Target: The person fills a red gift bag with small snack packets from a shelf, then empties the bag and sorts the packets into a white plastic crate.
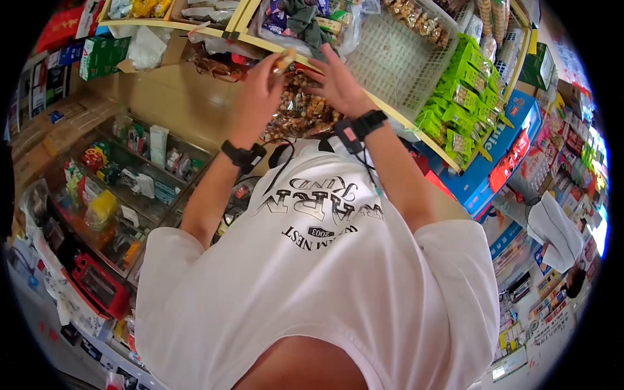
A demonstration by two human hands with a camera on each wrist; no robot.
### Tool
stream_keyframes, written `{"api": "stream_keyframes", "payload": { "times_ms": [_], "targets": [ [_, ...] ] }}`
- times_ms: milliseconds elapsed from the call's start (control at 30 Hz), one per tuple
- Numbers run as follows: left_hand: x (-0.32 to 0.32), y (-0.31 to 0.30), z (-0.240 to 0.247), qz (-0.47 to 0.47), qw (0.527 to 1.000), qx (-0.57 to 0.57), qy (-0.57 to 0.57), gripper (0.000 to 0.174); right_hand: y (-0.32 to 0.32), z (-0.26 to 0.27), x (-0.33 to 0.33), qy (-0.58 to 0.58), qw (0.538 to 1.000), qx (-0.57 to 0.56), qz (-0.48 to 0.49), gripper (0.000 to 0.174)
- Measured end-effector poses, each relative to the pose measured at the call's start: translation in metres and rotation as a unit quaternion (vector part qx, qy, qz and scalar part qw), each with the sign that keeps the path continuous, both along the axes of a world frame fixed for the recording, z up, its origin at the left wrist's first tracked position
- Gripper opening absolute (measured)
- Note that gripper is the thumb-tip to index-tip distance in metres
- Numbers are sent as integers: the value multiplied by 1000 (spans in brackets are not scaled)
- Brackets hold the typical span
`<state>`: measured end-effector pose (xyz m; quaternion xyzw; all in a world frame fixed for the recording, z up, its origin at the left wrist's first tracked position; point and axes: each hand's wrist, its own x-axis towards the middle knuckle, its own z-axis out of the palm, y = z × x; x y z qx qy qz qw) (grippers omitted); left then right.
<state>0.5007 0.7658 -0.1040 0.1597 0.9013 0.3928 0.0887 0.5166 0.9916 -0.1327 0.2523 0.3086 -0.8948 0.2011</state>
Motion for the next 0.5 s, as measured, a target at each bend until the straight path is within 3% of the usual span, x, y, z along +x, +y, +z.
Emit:
{"api": "stream_keyframes", "payload": {
  "times_ms": [33, 67, 100, 200, 233, 267, 333, 467, 500],
  "targets": [
    [4, 14, -7, -4, 999, 41, 16, 49, -12, 11, 2, -56, 998, 11, -16, 58],
    [9, 29, -14, -8, 996, 81, 32, 48, -15, -6, 2, 8, 993, -117, 9, 57],
    [18, 40, -2, -103, 991, 75, 29, 51, -18, -4, 1, 10, 995, -99, -3, 58],
    [13, 34, -20, -184, 975, 123, 4, 53, -8, -34, 10, 36, 998, -43, -19, 55],
    [7, 30, -21, -156, 964, 211, -53, 51, 3, -44, 15, 63, 998, -4, -23, 53],
    [8, 31, -32, -162, 962, 214, -52, 51, 12, -42, 20, 64, 998, 0, -29, 53],
    [27, 33, -75, -116, 986, 21, -117, 49, 29, -32, 34, 2, 985, -84, -149, 43],
    [63, 55, -122, -133, 989, -40, -54, 45, 51, -24, 60, -59, 985, -30, -162, 41],
    [61, 59, -126, -120, 985, -22, -121, 45, 53, -25, 65, -68, 982, -64, -167, 35]
  ]
}}
